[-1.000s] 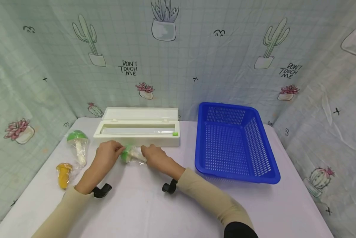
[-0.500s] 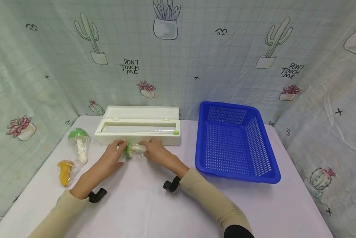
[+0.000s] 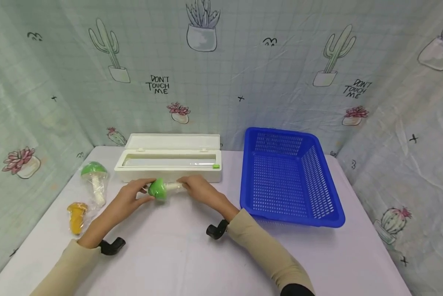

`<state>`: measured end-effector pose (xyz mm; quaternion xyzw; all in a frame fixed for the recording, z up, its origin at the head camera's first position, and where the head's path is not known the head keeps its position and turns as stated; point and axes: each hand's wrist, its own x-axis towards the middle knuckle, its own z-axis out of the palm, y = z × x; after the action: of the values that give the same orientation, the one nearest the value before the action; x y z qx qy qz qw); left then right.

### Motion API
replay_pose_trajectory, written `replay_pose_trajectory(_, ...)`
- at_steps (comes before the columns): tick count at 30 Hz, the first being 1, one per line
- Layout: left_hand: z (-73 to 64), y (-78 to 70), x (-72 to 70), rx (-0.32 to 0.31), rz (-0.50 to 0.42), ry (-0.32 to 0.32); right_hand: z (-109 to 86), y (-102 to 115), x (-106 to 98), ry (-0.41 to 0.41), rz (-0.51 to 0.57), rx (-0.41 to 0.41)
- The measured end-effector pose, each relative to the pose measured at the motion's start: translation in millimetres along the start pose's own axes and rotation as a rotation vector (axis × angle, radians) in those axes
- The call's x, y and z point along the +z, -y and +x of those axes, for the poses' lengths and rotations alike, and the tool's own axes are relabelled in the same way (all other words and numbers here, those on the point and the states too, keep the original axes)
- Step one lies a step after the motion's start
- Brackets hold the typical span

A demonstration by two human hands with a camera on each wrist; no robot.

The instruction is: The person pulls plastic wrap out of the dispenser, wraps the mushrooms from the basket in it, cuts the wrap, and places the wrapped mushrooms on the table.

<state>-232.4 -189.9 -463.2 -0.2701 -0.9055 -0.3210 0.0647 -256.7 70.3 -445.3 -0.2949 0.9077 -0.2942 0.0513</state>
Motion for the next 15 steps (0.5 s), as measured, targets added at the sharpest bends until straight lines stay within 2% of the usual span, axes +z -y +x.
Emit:
replay_pose_trajectory(3,-2.9,4.2,-2.4,-0.023,-0.127,-0.017,0.9,-1.1,0.3,0.018,0.050,0.028)
replay_pose_trajectory(7,-4.8,7.0,-4.2,-0.095,-0.208,-0.034,1.5,-3.0,1.0,0.065,0.079,0.044)
replay_pose_trajectory(10,-5.4,6.8,-5.1,-0.169,-0.225,-0.039,1.2,-3.9,1.8,0.076,0.069,0.015)
replay_pose_trajectory(15,-7.8,9.6,-6.3,-0.287,-0.383,0.009,0.9,-4.9,6.1,0.089,0.049,-0.053)
